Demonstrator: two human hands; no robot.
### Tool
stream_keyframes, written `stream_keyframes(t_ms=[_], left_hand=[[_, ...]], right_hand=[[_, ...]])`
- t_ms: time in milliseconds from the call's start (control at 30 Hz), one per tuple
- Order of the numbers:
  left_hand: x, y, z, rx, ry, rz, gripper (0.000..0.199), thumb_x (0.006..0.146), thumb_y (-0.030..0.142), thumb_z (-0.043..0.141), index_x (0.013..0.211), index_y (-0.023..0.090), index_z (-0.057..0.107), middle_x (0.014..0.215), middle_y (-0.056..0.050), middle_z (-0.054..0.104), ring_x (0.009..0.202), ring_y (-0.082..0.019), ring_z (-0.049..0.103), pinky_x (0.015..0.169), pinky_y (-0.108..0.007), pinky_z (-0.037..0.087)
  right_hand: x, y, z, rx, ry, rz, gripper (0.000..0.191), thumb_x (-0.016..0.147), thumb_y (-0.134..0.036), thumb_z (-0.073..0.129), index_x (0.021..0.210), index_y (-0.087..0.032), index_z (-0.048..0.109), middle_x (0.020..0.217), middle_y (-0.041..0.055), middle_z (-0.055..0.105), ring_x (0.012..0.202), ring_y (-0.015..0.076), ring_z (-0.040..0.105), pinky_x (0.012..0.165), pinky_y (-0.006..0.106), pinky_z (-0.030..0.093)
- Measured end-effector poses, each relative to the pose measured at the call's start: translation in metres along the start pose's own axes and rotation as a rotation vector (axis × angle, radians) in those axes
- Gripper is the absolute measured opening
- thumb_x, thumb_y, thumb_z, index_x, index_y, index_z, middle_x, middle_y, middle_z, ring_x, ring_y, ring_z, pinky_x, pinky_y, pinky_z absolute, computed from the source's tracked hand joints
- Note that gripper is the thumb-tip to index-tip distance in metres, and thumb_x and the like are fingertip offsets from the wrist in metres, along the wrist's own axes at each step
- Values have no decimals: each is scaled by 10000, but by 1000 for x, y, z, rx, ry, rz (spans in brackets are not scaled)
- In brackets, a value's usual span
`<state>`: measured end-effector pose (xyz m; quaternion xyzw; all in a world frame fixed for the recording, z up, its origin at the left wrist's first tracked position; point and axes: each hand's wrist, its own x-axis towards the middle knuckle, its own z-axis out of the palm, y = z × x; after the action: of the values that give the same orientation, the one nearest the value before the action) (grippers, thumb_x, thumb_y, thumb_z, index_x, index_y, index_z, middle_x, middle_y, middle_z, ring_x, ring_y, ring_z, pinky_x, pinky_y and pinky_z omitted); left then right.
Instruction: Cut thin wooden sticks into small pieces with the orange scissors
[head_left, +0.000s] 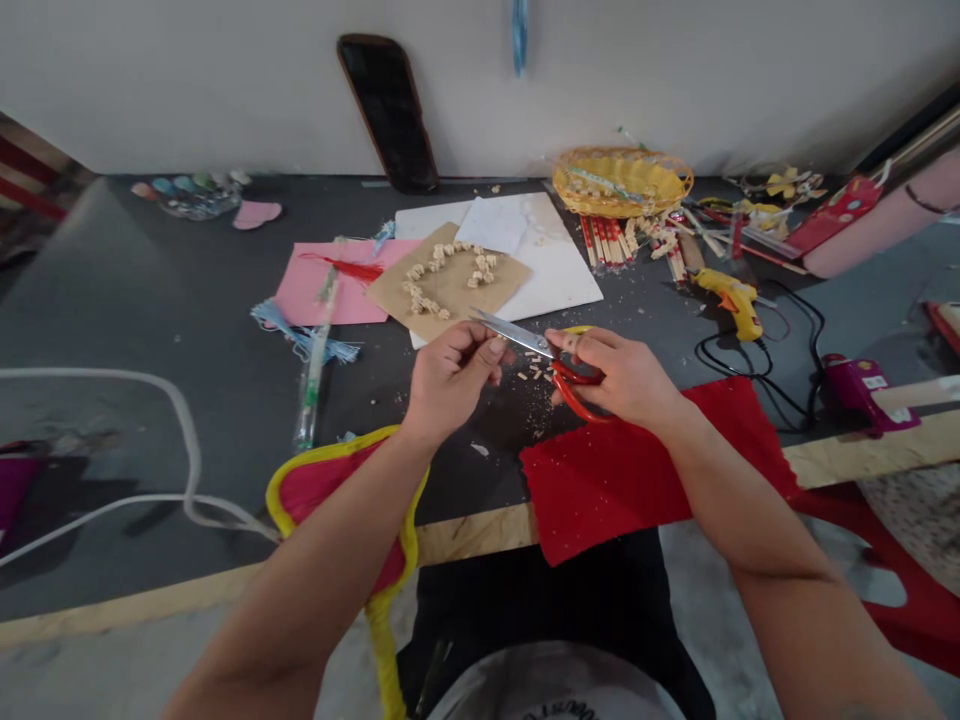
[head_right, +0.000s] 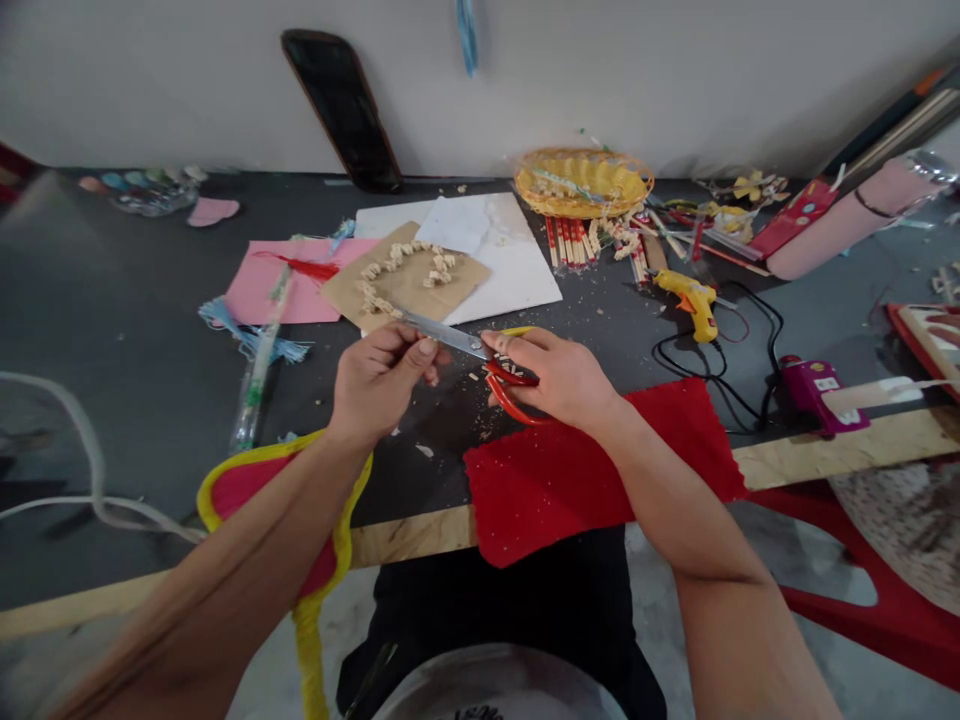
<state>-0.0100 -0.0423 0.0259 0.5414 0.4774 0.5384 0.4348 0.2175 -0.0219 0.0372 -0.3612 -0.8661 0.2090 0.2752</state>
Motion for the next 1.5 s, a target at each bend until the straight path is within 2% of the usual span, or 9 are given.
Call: stream_keyframes(t_ms=[100, 167, 333, 433, 733, 967, 1267, 1500], left_hand=[[2, -1, -2, -113, -18, -61, 274, 791, 400, 710, 795, 140, 626, 662, -21, 678, 470, -63, 536, 473, -180, 437], [3, 0, -3, -216, -67, -117, 284, 757, 392, 745, 802, 134, 634, 647, -18, 672, 468, -64, 532, 473, -182, 437], [4, 7, -5, -376, -237, -278, 308, 660, 352, 824, 729, 119, 635, 587, -12, 650, 427, -59, 501, 443, -189, 425], [4, 7, -7, -407, -298, -333, 305, 628, 322, 844, 720, 115, 639, 573, -19, 657, 409, -62, 499, 421, -188, 415], [5, 7, -16, -361, -391, -369, 269, 614, 260, 845, 740, 106, 663, 573, -32, 667, 411, -68, 513, 409, -189, 399], [5, 8, -17, -388, -458, -402, 325, 601, 324, 860, 754, 99, 681, 558, -40, 663, 411, -71, 516, 402, -184, 392], [3, 5, -17, -549, -462, -417, 260, 602, 228, 860, 746, 86, 698, 538, -60, 666, 395, -66, 501, 384, -169, 370], [2, 4, -18, -589, -483, -432, 188, 617, 191, 842, 692, 97, 697, 510, -65, 649, 376, -68, 485, 360, -164, 345]], right_hand=[[0, 1, -4, 32, 43, 44, 630, 770, -428, 741, 1340, -251, 539, 1161, 77, 634, 994, 221, 645, 871, 359, 548], [1, 2, -8, 57, 41, 35, 705, 737, -484, 756, 1353, -233, 524, 1155, 89, 620, 1019, 234, 627, 895, 378, 535], [2, 3, -13, 68, -106, -44, 690, 742, -518, 737, 1347, -261, 529, 1208, 96, 593, 1112, 252, 597, 963, 395, 496], [2, 2, -13, 85, -130, -70, 682, 749, -503, 737, 1351, -260, 527, 1211, 96, 590, 1128, 248, 591, 977, 387, 486], [0, 3, -17, 76, -183, -107, 663, 766, -494, 722, 1359, -269, 527, 1205, 89, 601, 1113, 242, 589, 982, 386, 478], [0, 3, -18, 75, -235, -96, 646, 773, -468, 724, 1356, -269, 531, 1238, 82, 609, 1156, 239, 574, 1001, 383, 465], [-1, 2, -19, -7, -183, -167, 577, 811, -413, 699, 1340, -234, 555, 1190, 92, 647, 1084, 227, 617, 931, 351, 503], [-3, -1, -20, -67, -166, -185, 549, 822, -381, 685, 1343, -275, 548, 1191, 61, 654, 1063, 212, 627, 909, 338, 520]])
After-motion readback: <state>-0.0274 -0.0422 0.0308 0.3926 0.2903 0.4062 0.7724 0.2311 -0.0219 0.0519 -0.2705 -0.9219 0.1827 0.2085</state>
